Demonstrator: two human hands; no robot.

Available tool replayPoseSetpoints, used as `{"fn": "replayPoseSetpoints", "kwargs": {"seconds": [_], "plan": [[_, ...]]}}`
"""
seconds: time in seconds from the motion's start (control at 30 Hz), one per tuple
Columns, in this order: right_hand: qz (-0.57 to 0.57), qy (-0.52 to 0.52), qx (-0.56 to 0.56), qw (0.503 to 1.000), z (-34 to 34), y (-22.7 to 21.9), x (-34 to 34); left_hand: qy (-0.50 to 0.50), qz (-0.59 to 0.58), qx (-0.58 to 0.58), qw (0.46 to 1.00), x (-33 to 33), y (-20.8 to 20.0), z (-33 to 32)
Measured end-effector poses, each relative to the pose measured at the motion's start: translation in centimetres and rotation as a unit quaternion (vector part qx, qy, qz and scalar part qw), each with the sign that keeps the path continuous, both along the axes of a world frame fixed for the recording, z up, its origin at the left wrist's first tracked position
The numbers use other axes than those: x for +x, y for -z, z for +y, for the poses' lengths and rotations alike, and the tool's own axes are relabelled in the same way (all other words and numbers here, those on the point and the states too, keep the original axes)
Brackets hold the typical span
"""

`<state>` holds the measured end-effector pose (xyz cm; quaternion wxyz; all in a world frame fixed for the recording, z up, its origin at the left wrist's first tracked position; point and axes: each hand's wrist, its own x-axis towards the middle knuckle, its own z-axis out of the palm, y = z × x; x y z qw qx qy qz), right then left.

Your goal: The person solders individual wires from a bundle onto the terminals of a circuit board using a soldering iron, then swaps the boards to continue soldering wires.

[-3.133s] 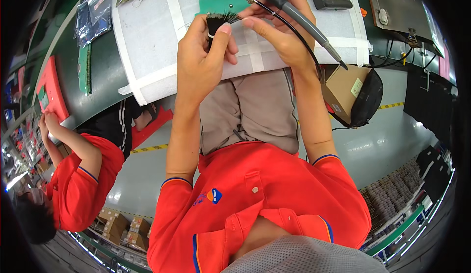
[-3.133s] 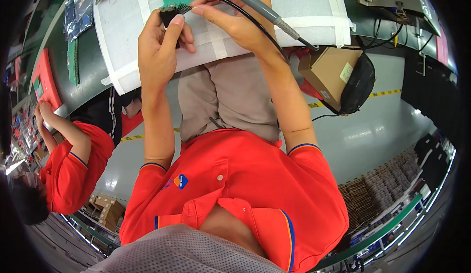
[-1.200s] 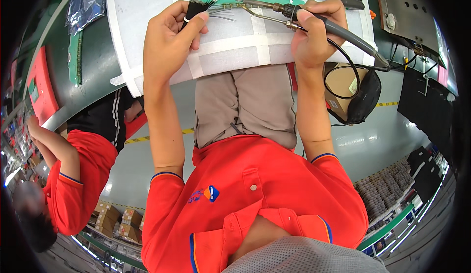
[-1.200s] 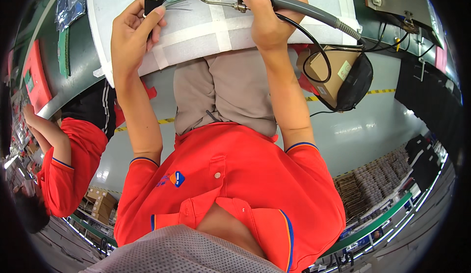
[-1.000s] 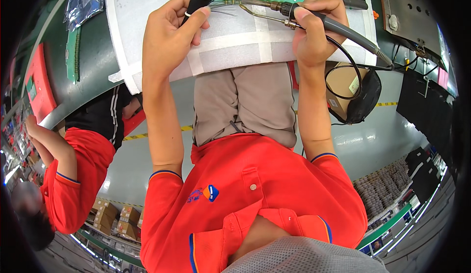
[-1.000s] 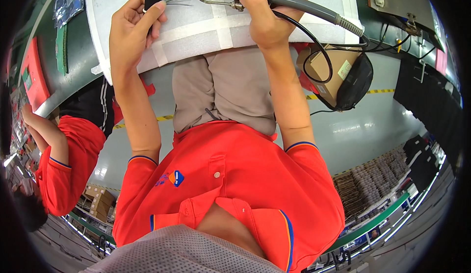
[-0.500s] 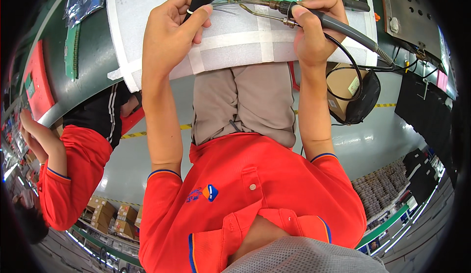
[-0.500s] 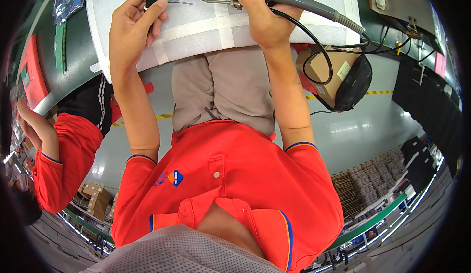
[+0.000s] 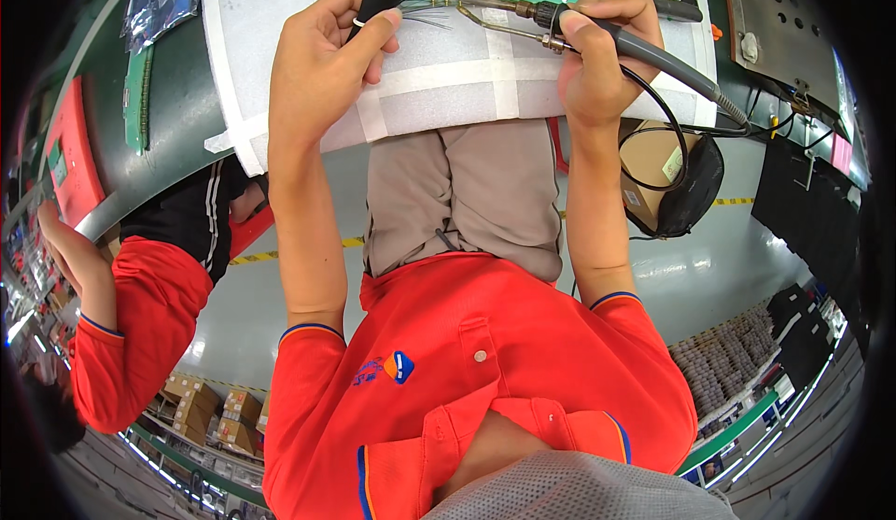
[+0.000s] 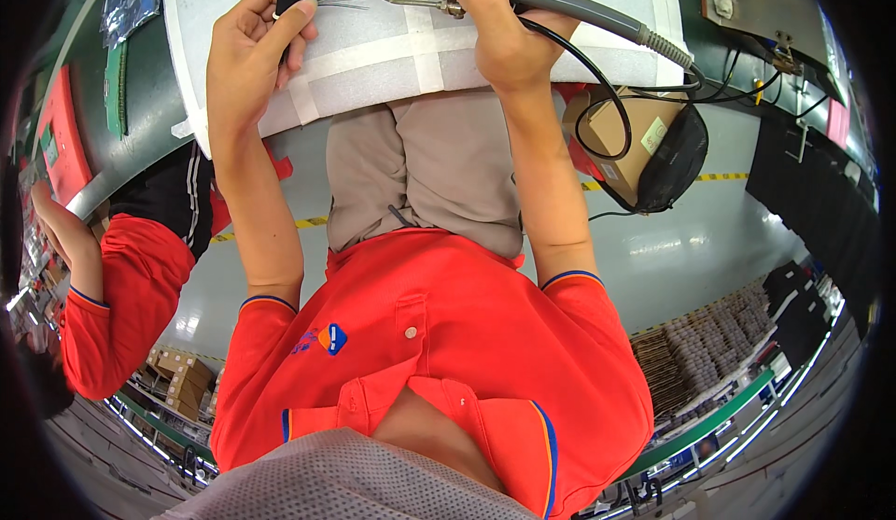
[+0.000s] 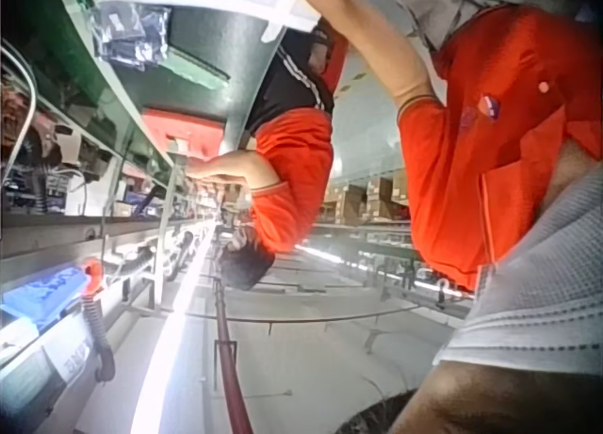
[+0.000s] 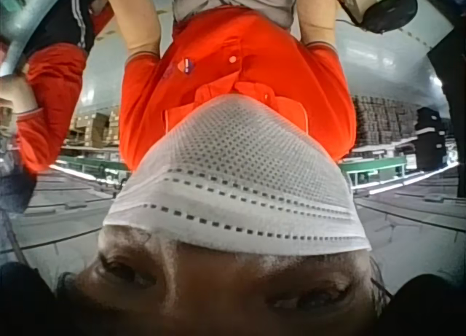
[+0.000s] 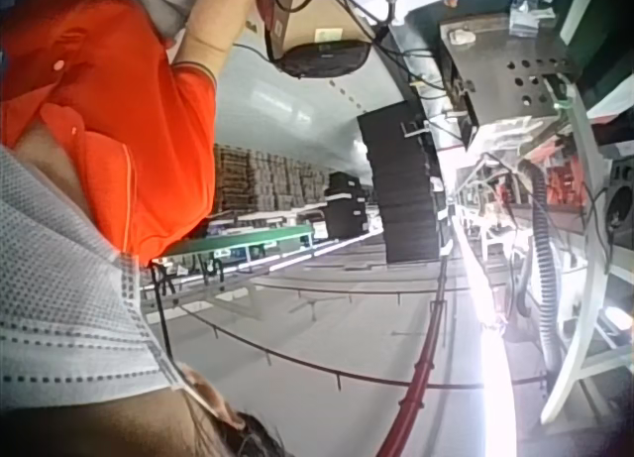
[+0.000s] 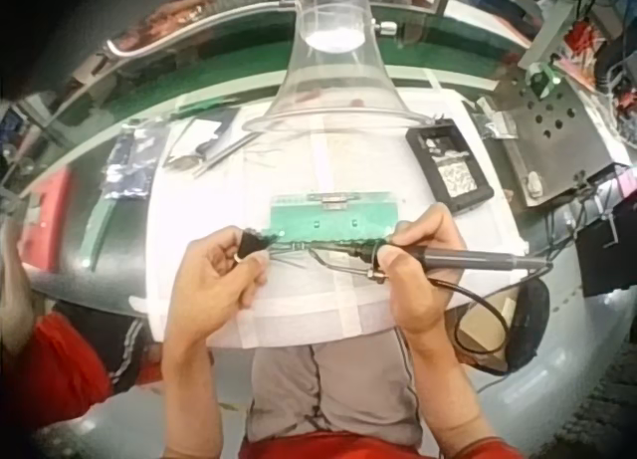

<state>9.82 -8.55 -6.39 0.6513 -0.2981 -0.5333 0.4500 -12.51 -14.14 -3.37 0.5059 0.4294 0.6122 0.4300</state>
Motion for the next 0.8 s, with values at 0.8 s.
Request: {"fn": "replayPoseSetpoints", "kwargs": {"seconds": [0.8], "plan": [[0.019,0.026,-0.012,0.999,-16.9,2.2,-7.6,-0.005,-0.013,-0.016,1.000,-8.3,1.7,-17.0]]}}
